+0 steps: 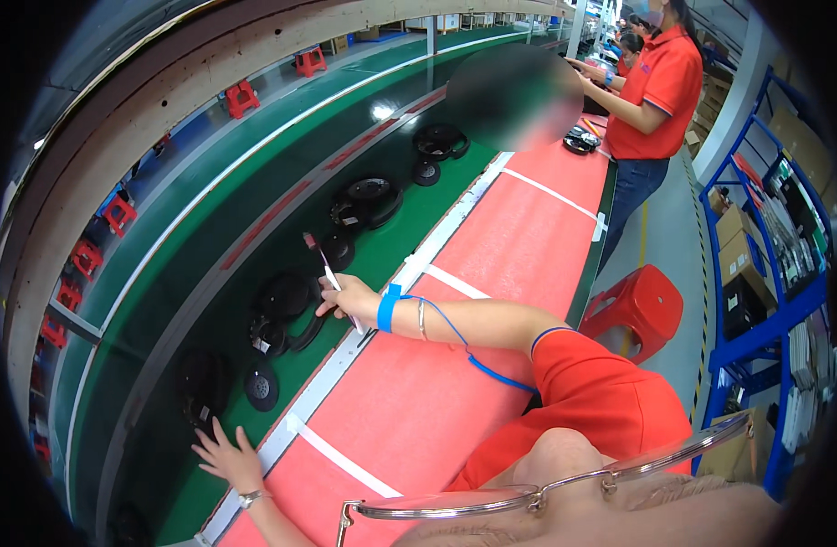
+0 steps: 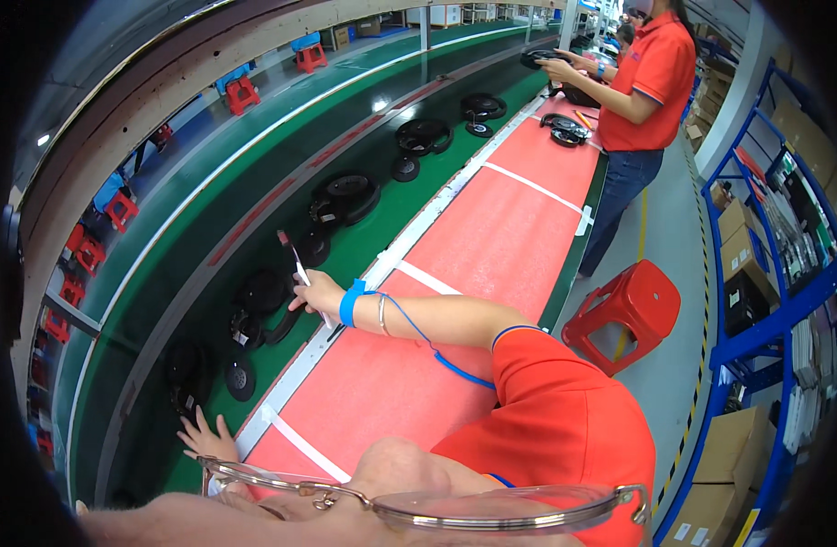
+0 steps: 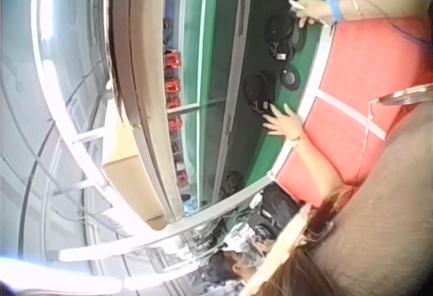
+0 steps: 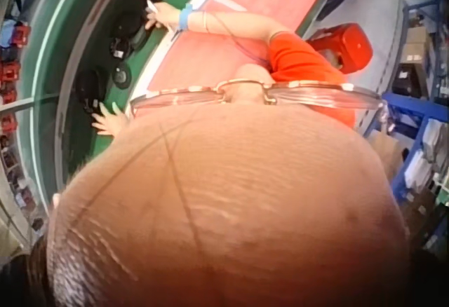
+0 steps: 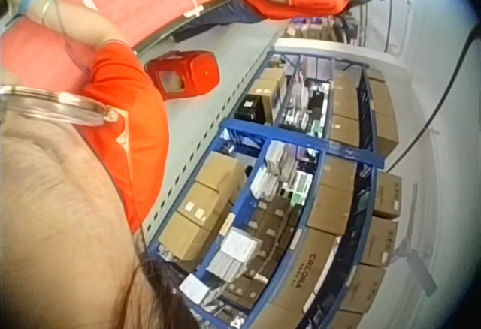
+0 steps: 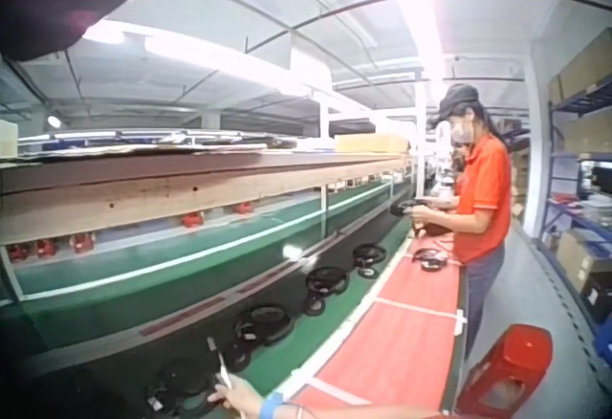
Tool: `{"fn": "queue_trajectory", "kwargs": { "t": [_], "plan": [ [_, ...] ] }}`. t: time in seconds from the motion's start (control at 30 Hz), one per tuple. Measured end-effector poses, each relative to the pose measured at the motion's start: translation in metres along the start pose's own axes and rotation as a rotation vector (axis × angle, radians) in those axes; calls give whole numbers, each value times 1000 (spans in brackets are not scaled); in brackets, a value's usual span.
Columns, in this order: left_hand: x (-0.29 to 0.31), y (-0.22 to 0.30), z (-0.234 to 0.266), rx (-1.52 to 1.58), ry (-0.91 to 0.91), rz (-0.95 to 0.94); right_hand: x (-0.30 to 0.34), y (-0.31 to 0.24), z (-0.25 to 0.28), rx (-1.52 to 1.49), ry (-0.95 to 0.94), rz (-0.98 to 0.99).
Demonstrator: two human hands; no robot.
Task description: Assembling electronic components, likely headphones, on a factory production line.
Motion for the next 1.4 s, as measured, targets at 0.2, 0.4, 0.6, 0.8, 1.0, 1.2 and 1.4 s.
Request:
{"fn": "queue_trajectory", "kwargs": {
  "t": [0.2,0.4,0.6,0.8,1.0,1.2,1.4],
  "plan": [
    [-13,-26,-11,248,41,-94,24,-16,-16,196,-22,186],
    [-25,-38,-18,296,172,-193,50,-37,-95,450,-291,505],
    [-20,-24,-7,406,146,-261,52,-40,-174,661,-476,812],
    [-17,-33,3,625,216,-56,22,1,-207,1020,-521,896],
    [-18,-37,8,606,266,-54,37,0,-205,1112,-576,983],
    [-17,-27,12,705,247,-90,43,1,-204,1143,-483,1112],
    [-15,-20,7,841,199,-88,17,-1,-214,1106,-468,1060]
  ]
}}
Point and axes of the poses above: each hand's wrist, its own x-axis away from the middle knuckle, its own z-axis out of the back of the hand, y = z × x, the point moved 9 cm from there along -x, towards the middle knuckle, and after that the axes turned 2 degrees about y, right-handed, at the moved point
